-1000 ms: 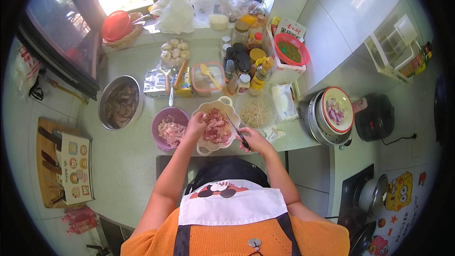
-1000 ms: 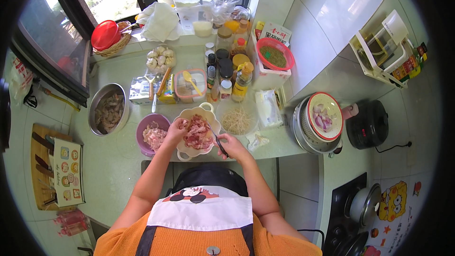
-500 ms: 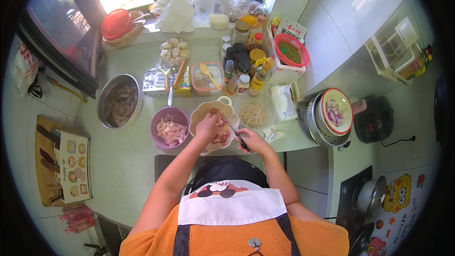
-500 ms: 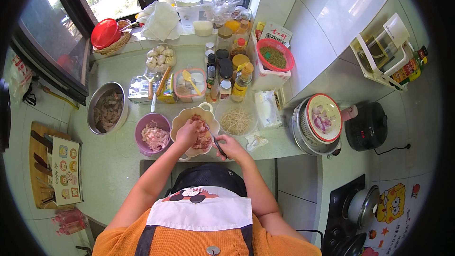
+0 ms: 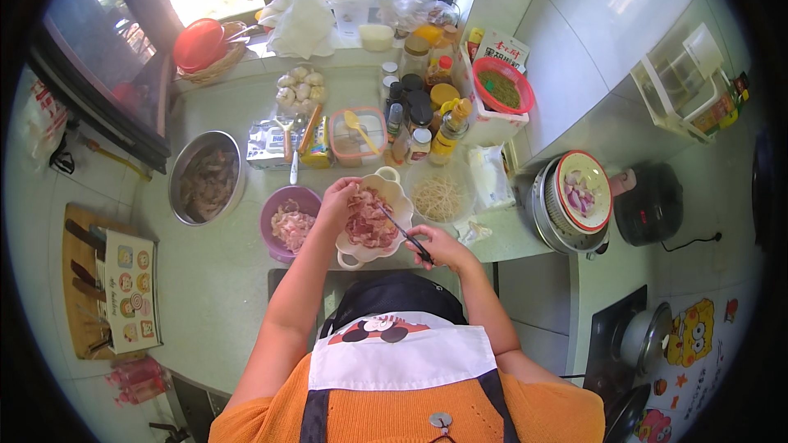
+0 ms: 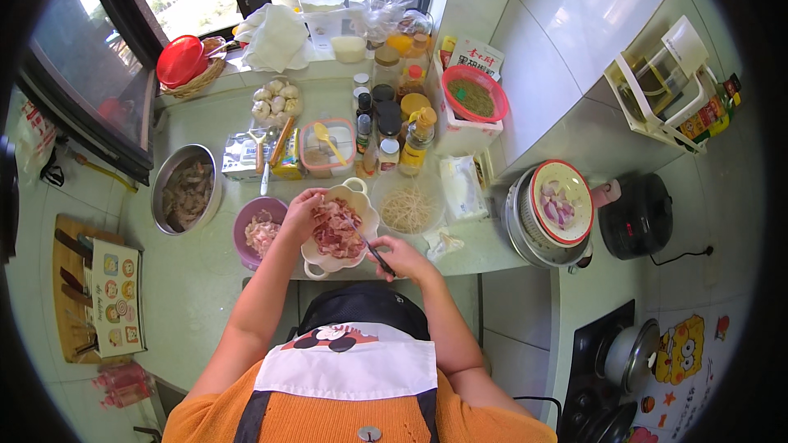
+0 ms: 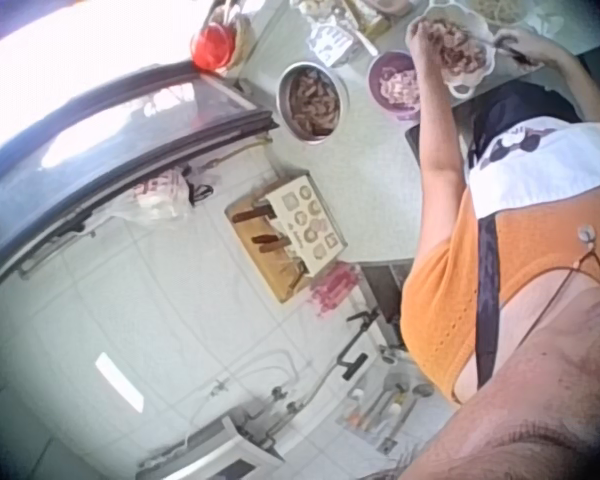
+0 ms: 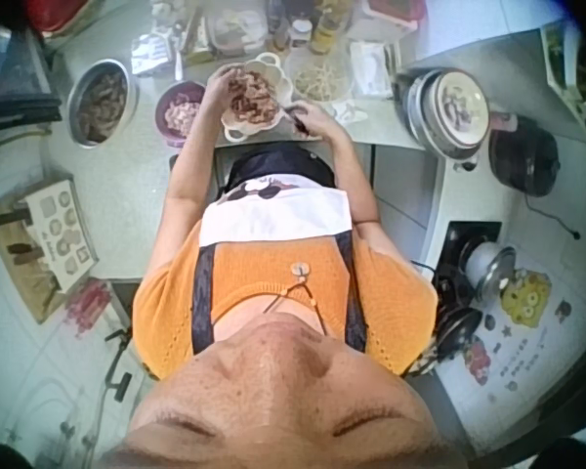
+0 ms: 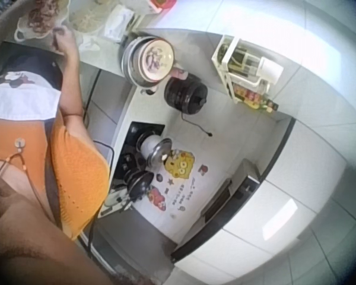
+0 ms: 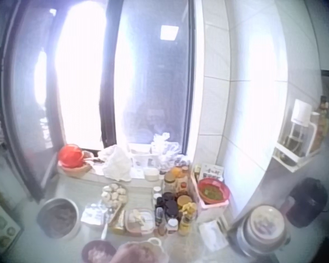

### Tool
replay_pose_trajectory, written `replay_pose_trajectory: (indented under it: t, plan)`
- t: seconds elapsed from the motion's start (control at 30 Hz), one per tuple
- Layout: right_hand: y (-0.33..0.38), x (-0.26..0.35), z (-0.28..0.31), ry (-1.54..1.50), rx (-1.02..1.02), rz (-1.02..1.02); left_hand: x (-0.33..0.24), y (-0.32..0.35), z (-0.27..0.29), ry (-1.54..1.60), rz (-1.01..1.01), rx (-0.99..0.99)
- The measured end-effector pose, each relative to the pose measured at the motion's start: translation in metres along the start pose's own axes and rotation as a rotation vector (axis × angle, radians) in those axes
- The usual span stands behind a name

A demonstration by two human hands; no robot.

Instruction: The person uses kitchen shears to cut raw meat into smaller pieces inside a bowl. After cutting, the person transfers the meat into a wok on the stove and then washes the bowl in the sink.

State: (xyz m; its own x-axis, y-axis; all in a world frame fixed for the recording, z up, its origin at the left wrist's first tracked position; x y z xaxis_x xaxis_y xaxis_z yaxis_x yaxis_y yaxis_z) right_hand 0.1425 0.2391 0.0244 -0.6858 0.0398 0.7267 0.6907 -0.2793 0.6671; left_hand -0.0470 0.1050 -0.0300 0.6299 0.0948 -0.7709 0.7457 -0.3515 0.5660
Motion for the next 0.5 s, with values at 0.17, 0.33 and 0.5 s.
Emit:
replay_pose_trajectory:
  t: [0.17,0.33,0.5]
  plan:
    - [-0.006,-0.006,-0.005,0.308,-0.027,0.175,0.003,-0.01,0.009,0.183,0.07,0.07]
    - [0.004,0.01,-0.005,0.745,-0.329,0.412,0.007,-0.008,0.006,0.299,0.139,0.146]
    - [0.01,0.021,-0.011,0.831,-0.384,0.422,0.01,-0.012,0.001,0.415,0.185,0.232]
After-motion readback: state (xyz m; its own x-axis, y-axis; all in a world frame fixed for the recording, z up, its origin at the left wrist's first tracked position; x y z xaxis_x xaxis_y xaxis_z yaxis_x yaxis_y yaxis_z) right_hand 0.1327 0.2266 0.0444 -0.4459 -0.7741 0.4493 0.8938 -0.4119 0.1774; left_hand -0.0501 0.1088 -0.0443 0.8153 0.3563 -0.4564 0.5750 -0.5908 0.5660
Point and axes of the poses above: each hand's wrist, its own y-axis away from the middle knuckle, its own z-axis out of the back of the hand, x = y × z, the point moved 4 cm from there along -y, towards the middle knuckle, and after that the axes turned 13 degrees about -x, right-handed, at the moved point
